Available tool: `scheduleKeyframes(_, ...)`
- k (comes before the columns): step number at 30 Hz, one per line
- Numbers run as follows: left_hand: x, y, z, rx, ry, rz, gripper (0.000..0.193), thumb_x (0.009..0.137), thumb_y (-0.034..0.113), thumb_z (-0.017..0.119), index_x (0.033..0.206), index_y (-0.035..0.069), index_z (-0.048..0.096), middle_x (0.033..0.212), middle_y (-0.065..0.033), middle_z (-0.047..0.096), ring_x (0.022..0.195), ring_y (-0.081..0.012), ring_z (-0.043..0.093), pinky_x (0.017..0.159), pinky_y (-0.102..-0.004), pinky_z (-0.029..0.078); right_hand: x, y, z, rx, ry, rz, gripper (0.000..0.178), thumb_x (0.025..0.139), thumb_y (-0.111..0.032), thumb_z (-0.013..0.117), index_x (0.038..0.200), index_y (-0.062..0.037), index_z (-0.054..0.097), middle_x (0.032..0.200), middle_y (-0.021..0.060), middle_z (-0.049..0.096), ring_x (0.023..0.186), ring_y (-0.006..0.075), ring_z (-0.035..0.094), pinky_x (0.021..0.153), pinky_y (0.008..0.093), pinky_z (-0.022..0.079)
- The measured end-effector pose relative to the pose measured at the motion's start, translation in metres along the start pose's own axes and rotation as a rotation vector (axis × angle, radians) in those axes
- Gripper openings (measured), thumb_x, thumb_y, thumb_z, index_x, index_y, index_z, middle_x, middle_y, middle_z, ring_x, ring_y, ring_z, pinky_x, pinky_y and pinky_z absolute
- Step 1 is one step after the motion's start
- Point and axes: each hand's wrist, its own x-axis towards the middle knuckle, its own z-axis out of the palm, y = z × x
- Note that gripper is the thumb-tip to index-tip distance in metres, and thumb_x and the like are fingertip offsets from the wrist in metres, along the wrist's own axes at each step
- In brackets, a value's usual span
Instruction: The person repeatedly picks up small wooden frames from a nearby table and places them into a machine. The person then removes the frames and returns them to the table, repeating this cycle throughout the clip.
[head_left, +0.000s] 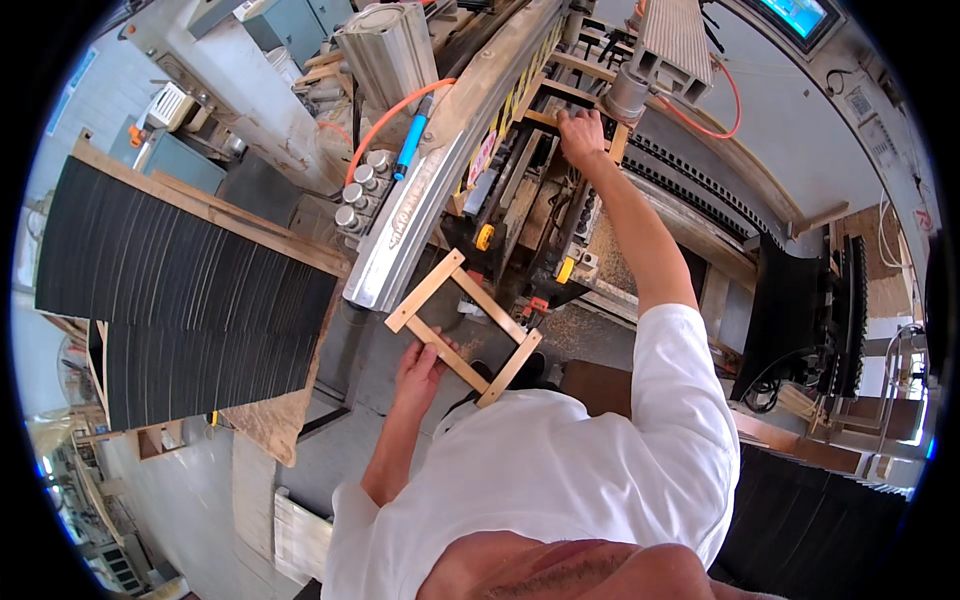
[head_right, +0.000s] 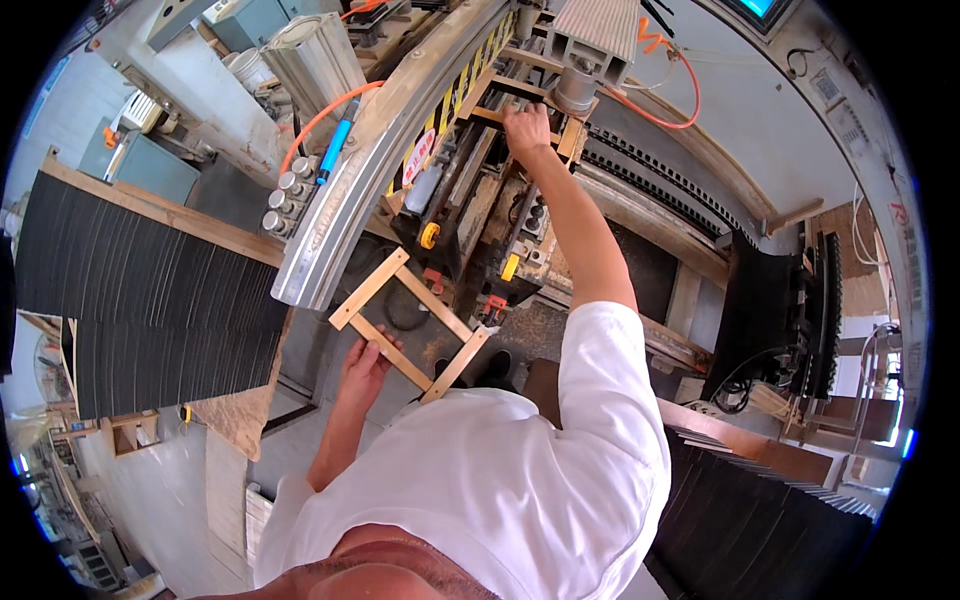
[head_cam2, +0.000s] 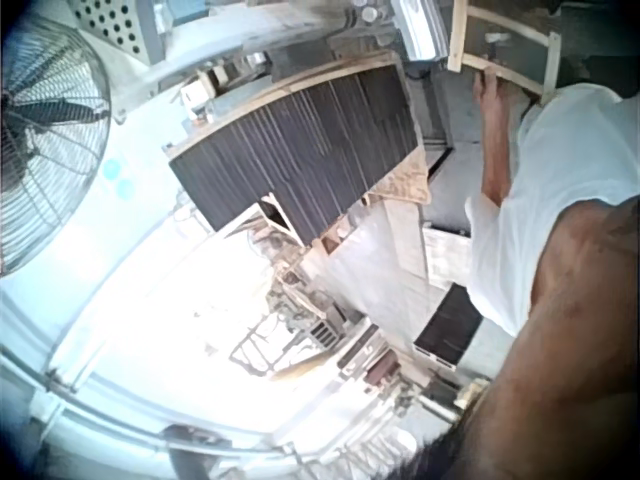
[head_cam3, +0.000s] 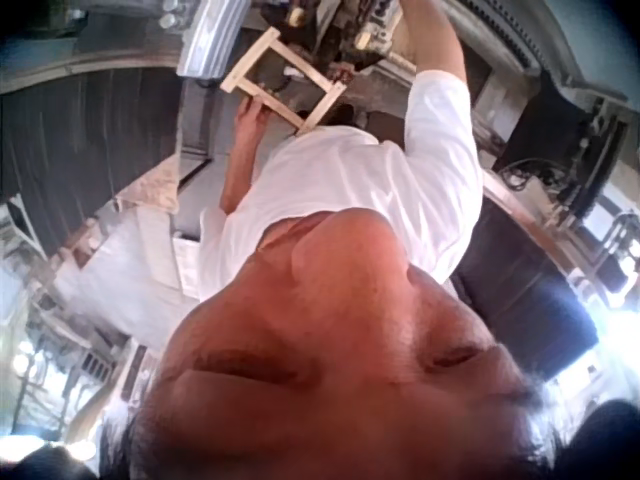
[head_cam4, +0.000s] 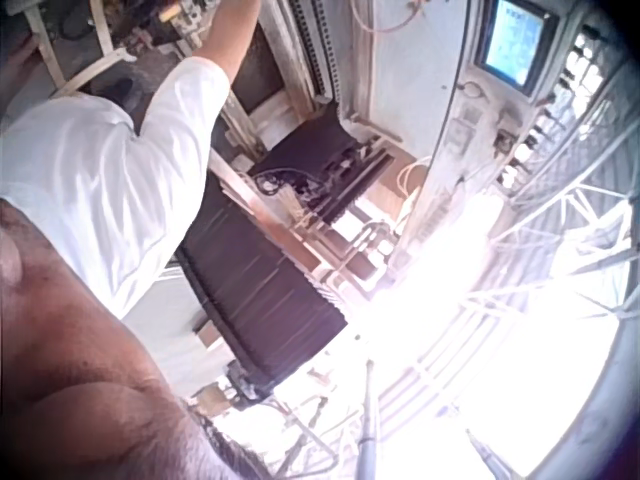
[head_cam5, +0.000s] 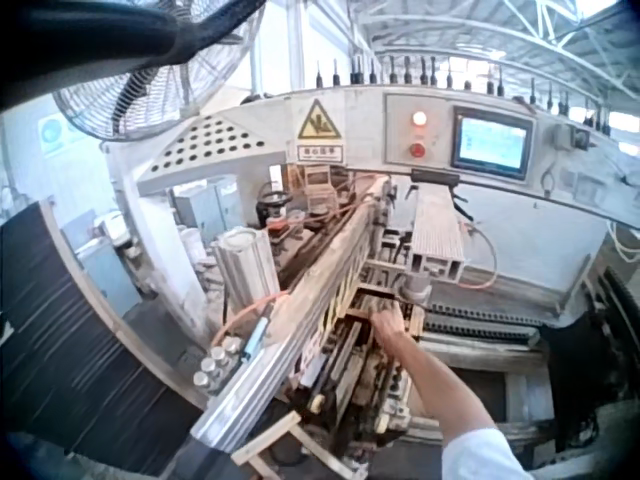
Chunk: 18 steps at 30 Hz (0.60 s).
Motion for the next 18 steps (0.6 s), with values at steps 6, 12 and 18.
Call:
scheduleKeyframes(6,-0.003,-0.004,-0.036,-0.04,0.117,0.064,0.03,0.097,0.016,0.052,0.121,-0.002,0.049,0.105,-0.0105,0.058,0.1,-0.0231,0.058,0.094,-0.0385,0.047,0.042,0.013,0.005,-0.211,-0.15,-0.009,0.025,0.08,-0.008,0.061,0.104,-0.0031,0.054,0.083,0.0146,0.069,0.1,0.0296,0.059,0.094,0.0427,0.034)
scheduleKeyframes(12,-0.015,-0.018,-0.041,-0.128,0.276,0.108,0.032,0.094,0.021,0.058,0.117,0.0,0.05,0.103,-0.0103,0.06,0.099,-0.0243,0.06,0.092,-0.0402,0.048,0.075,0.04,0.026,-0.194,-0.195,0.006,0.02,0.083,-0.007,0.058,0.102,-0.0052,0.056,0.086,0.0121,0.069,0.097,0.0282,0.062,0.098,0.0425,0.034)
scheduleKeyframes(18,-0.001,-0.035,-0.029,-0.18,0.381,0.073,0.028,0.093,0.02,0.059,0.113,0.001,0.053,0.103,-0.0099,0.061,0.097,-0.0233,0.06,0.088,-0.0383,0.049,0.089,0.057,0.039,0.054,-0.128,0.011,0.014,0.082,-0.005,0.056,0.094,-0.0087,0.062,0.088,0.0125,0.068,0.088,0.0298,0.066,0.096,0.0466,0.038)
